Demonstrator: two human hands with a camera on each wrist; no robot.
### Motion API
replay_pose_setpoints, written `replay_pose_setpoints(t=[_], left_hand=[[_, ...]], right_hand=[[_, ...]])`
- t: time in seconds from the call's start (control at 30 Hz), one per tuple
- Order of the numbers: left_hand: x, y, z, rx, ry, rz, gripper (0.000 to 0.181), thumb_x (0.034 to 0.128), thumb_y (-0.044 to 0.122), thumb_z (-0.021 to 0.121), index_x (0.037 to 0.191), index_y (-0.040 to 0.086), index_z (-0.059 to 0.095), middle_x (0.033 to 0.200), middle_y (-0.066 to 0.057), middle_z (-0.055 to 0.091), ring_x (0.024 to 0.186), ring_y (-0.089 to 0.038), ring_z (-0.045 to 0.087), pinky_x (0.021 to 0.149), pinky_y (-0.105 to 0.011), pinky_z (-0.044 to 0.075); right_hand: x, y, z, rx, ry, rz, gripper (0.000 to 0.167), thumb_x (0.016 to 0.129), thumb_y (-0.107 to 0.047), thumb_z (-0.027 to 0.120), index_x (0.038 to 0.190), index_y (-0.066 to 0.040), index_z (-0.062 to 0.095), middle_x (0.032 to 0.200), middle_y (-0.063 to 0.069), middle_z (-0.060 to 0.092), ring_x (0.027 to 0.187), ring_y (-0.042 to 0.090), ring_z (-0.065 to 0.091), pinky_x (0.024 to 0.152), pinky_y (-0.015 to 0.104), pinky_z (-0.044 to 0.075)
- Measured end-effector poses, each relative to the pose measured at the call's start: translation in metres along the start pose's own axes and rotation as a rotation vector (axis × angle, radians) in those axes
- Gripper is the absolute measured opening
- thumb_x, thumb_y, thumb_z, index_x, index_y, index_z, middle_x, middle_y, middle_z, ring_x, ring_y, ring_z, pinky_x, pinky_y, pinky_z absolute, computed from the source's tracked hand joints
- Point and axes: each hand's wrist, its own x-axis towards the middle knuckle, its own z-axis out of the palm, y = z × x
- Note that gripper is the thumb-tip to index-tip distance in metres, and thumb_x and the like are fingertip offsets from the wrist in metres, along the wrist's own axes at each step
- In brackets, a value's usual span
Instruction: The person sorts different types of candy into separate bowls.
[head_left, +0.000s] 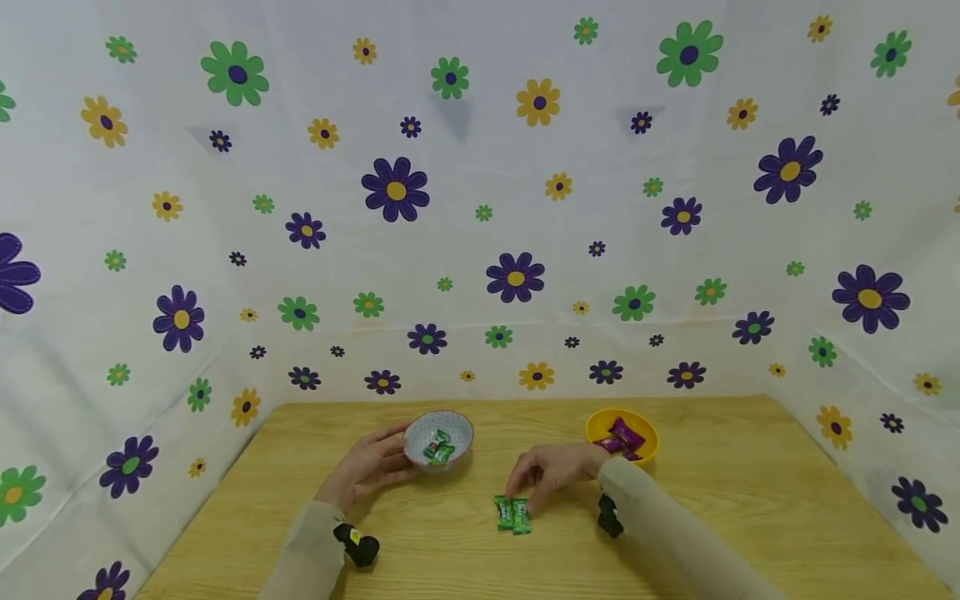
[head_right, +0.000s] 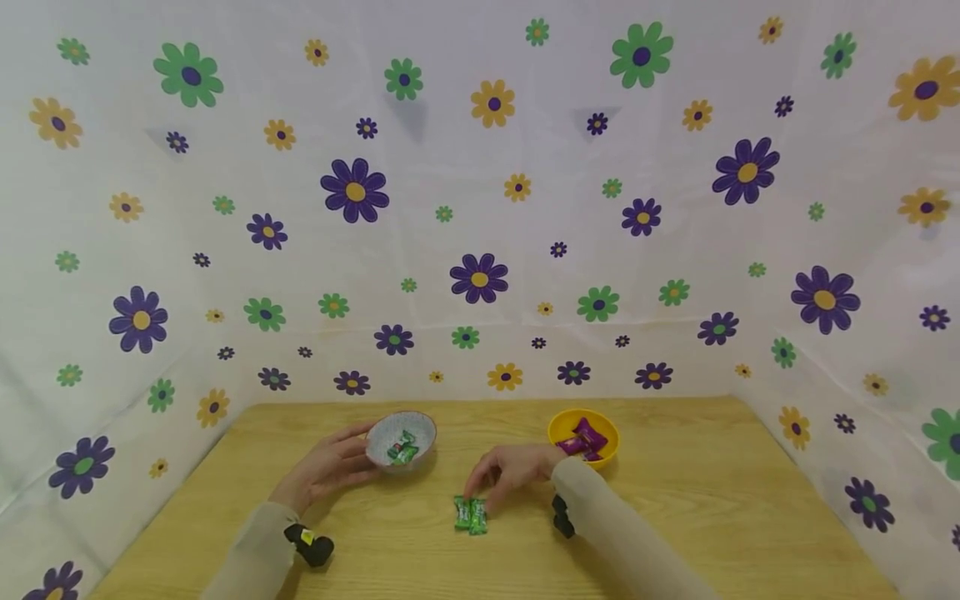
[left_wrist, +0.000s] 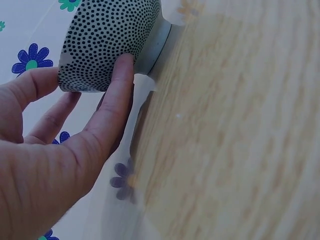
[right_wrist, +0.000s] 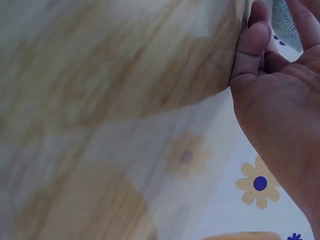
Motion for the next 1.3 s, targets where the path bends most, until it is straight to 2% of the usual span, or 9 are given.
replay_pose_setpoints(t=[0.2,0.4,0.7,0.93,1.3], left_hand=[[0.003,-0.001,0.000,-0.017,-0.001,-0.006,0.051,0.0997,0.014,0.055,0.148,0.011,0.041,0.140,-0.023,0.048,0.107,-0.028,0.064,0.094,-0.049,0.053],[0.003,-0.003,-0.003,-0.016,-0.009,-0.007,0.053,0.0994,0.014,0.055,0.149,0.007,0.038,0.139,-0.024,0.048,0.106,-0.028,0.064,0.094,-0.049,0.054],[-0.001,-0.001,-0.001,-0.019,-0.019,0.003,0.053,0.0997,0.013,0.054,0.149,0.004,0.037,0.139,-0.024,0.048,0.107,-0.027,0.063,0.093,-0.048,0.054],[0.000,0.000,0.000,-0.024,-0.010,-0.003,0.052,0.0991,0.013,0.054,0.148,0.005,0.038,0.138,-0.024,0.049,0.106,-0.027,0.064,0.092,-0.048,0.055],[-0.001,0.000,0.000,-0.035,-0.020,0.002,0.054,0.1000,0.013,0.053,0.149,0.002,0.034,0.140,-0.025,0.047,0.107,-0.026,0.063,0.094,-0.048,0.054]], right_hand=[[0.002,0.001,0.003,-0.070,0.034,0.034,0.023,0.084,-0.008,0.076,0.106,-0.016,0.077,0.110,-0.008,0.061,0.101,0.011,0.048,0.089,0.026,0.038],[0.004,-0.001,0.007,-0.097,0.025,0.016,0.018,0.084,-0.009,0.076,0.102,-0.012,0.077,0.108,-0.009,0.062,0.103,0.010,0.050,0.092,0.027,0.037],[0.006,-0.003,0.008,-0.143,0.051,0.049,0.019,0.080,-0.007,0.080,0.098,-0.013,0.078,0.101,-0.010,0.061,0.097,0.006,0.048,0.090,0.025,0.036],[0.006,-0.007,0.010,-0.216,0.085,0.075,0.015,0.077,-0.006,0.082,0.090,-0.014,0.079,0.095,-0.010,0.059,0.092,0.004,0.047,0.087,0.022,0.038],[0.004,-0.011,0.011,-0.213,0.083,0.062,0.012,0.078,-0.005,0.081,0.089,-0.009,0.078,0.094,-0.009,0.060,0.090,0.005,0.047,0.085,0.021,0.038]])
